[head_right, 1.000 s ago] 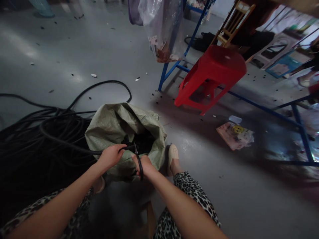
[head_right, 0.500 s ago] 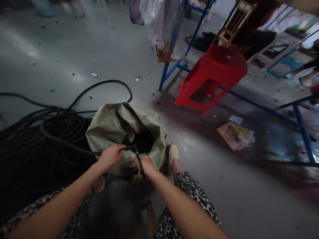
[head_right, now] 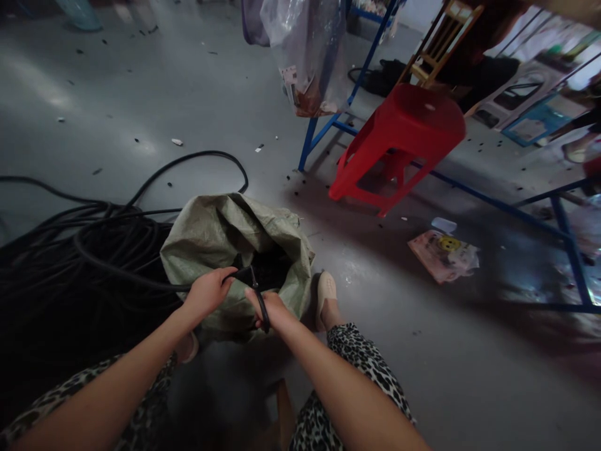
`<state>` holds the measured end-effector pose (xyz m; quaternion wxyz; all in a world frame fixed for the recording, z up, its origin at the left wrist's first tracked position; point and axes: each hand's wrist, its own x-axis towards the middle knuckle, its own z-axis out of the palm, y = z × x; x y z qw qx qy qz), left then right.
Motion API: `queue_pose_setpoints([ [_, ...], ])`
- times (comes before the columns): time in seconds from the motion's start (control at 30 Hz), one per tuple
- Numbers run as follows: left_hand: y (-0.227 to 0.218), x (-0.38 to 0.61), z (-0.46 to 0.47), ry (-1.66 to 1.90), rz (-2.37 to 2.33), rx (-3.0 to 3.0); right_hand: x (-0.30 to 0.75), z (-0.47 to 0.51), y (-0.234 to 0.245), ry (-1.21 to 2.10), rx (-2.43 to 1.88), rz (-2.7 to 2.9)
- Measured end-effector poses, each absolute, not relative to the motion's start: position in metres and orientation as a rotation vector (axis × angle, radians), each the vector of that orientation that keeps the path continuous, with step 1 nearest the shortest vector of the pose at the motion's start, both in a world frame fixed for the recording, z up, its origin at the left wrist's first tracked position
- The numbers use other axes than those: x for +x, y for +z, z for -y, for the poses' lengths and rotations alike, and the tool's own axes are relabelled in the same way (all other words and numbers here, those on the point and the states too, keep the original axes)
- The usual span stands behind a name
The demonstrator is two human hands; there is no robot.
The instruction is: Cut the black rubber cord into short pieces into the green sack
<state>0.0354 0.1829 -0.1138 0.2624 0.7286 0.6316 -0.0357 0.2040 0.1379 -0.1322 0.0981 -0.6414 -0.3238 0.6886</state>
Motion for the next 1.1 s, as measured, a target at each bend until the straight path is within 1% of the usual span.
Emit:
queue_pose_setpoints([
  [0.5, -0.1148, 0.0369, -0.1795, -0.094, -1.670, 2.019, 0.2038, -0.1367, -0.1317, 2.062, -1.893, 0.954],
  [0.83, -0.1090, 0.0386, -0.1808, -0.118, -1.618, 1.994, 0.2056, -0.1361, -0.1396, 2.073, -1.872, 0.981],
  [1.1, -0.1121, 0.0375, -0.1799, -0.083, -1.611, 2.005, 0.2053, -0.1365, -0.1316, 2.070, -1.926, 0.945],
])
